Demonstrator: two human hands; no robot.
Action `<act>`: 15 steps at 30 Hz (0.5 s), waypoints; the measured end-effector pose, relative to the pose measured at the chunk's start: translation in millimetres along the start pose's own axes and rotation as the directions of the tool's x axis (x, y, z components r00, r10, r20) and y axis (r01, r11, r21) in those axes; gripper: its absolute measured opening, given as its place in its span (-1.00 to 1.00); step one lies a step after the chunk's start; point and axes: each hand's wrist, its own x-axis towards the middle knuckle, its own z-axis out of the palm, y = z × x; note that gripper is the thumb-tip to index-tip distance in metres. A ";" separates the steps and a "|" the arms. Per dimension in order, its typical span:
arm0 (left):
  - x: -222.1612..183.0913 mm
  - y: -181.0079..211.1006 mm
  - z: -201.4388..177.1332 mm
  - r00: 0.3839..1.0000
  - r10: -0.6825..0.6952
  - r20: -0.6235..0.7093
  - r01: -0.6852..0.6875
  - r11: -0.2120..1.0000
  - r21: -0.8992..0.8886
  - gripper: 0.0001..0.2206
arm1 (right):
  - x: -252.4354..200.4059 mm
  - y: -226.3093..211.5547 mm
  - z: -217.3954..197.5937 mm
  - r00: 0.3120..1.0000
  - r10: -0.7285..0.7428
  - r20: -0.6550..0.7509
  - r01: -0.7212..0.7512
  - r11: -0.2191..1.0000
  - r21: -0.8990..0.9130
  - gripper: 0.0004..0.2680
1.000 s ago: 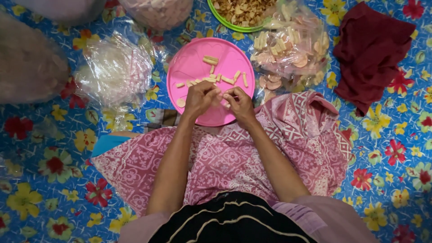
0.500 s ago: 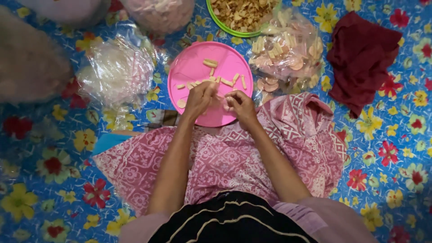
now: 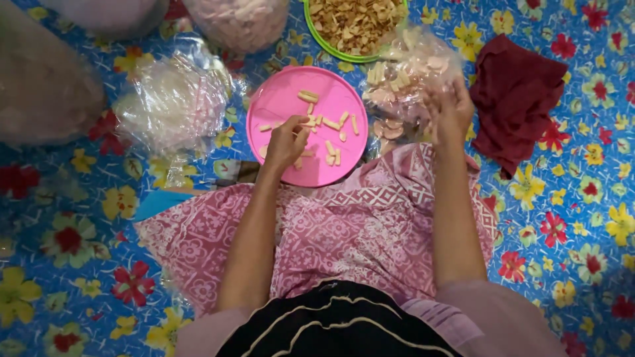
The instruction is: Arranging small food pieces on a pink plate while sitting on the floor
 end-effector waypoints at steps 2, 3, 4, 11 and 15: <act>0.6 0.1 -1.0 1.000 0.009 0.005 -0.010 0.999 0.052 -0.76 | -32.5 -13.4 18.2 0.999 -0.008 -0.031 0.006 0.998 -0.067 -0.66; -0.5 -0.8 -1.7 1.000 0.015 0.012 -0.016 0.994 0.104 -0.74 | -49.5 -19.0 27.2 0.998 -0.016 -0.062 0.008 0.991 -0.135 -0.68; -0.4 2.8 -1.4 1.000 0.012 0.008 -0.013 0.994 0.104 -0.74 | -53.5 -11.1 27.8 0.998 -0.013 -0.058 0.005 0.991 -0.136 -0.68; -2.7 3.9 -10.2 0.984 0.136 -0.117 -0.088 0.935 0.344 -0.89 | -129.7 14.6 77.5 0.977 0.159 0.141 -0.108 0.942 -0.318 -0.84; -8.6 20.3 -35.4 0.981 0.178 -0.081 -0.138 0.925 0.353 -0.55 | -129.3 77.7 60.8 0.930 0.289 0.226 -0.178 0.895 -0.409 -0.84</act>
